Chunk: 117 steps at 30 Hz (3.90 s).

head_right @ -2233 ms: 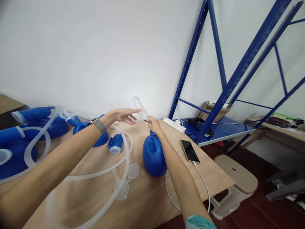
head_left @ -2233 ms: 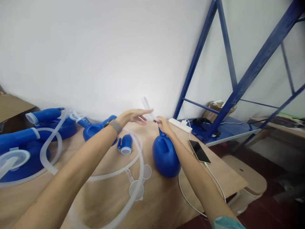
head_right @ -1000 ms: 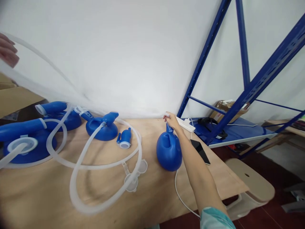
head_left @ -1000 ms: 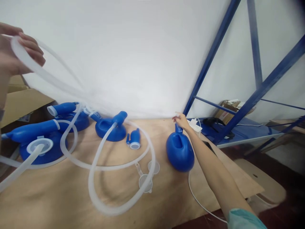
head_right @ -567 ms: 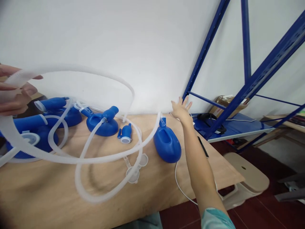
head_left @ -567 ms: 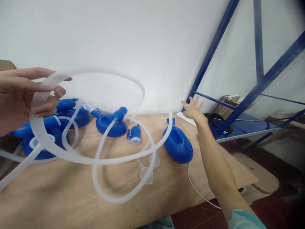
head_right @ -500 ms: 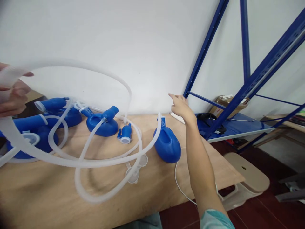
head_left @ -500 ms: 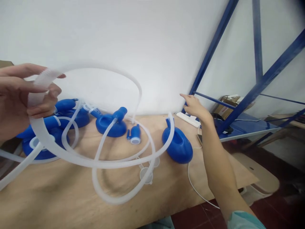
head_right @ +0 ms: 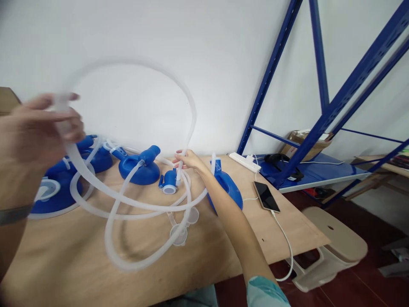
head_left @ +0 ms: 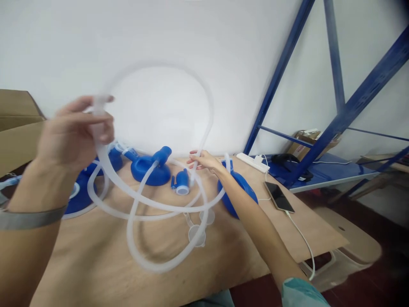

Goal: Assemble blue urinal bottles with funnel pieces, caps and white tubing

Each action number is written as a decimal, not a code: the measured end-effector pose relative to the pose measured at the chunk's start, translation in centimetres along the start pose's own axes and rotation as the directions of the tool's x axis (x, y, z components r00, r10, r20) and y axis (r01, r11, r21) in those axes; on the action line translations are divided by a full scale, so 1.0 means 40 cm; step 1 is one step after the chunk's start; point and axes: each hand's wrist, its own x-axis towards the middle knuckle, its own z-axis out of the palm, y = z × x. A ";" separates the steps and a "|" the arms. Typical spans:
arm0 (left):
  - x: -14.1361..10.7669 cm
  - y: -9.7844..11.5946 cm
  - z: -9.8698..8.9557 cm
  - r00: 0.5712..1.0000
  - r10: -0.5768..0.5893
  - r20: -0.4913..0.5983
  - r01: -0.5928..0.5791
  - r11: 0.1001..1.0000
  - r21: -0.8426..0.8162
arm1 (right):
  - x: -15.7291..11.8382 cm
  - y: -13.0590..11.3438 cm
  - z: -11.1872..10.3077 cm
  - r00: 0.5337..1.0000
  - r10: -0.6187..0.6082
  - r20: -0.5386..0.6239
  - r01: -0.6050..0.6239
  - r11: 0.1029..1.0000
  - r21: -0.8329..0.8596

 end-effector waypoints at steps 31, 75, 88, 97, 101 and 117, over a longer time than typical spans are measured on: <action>-0.212 -0.250 0.273 0.655 -0.065 0.752 -0.399 0.816 0.419 | -0.035 -0.021 -0.100 0.909 -0.218 -0.355 0.416 0.479 0.773; -0.233 -0.142 0.269 0.514 0.775 0.368 -0.852 0.412 0.324 | -0.181 -0.123 -0.046 0.798 -0.377 -0.471 0.573 0.232 0.786; -0.210 -0.187 0.214 0.255 0.821 0.511 -0.933 0.070 0.354 | -0.228 -0.150 0.014 0.872 -0.364 -0.328 0.476 0.472 0.742; -0.230 -0.175 0.244 0.466 0.803 0.372 -0.867 0.329 0.375 | -0.253 -0.159 0.045 0.869 -0.358 -0.341 0.491 0.543 0.682; -0.254 -0.143 0.269 0.708 0.633 0.313 -0.706 0.639 0.306 | -0.255 -0.155 0.047 0.853 -0.384 -0.354 0.519 0.542 0.661; -0.255 -0.106 0.301 0.900 -0.356 0.253 0.332 0.934 0.132 | -0.204 -0.133 0.018 0.859 -0.367 -0.356 0.504 0.485 0.715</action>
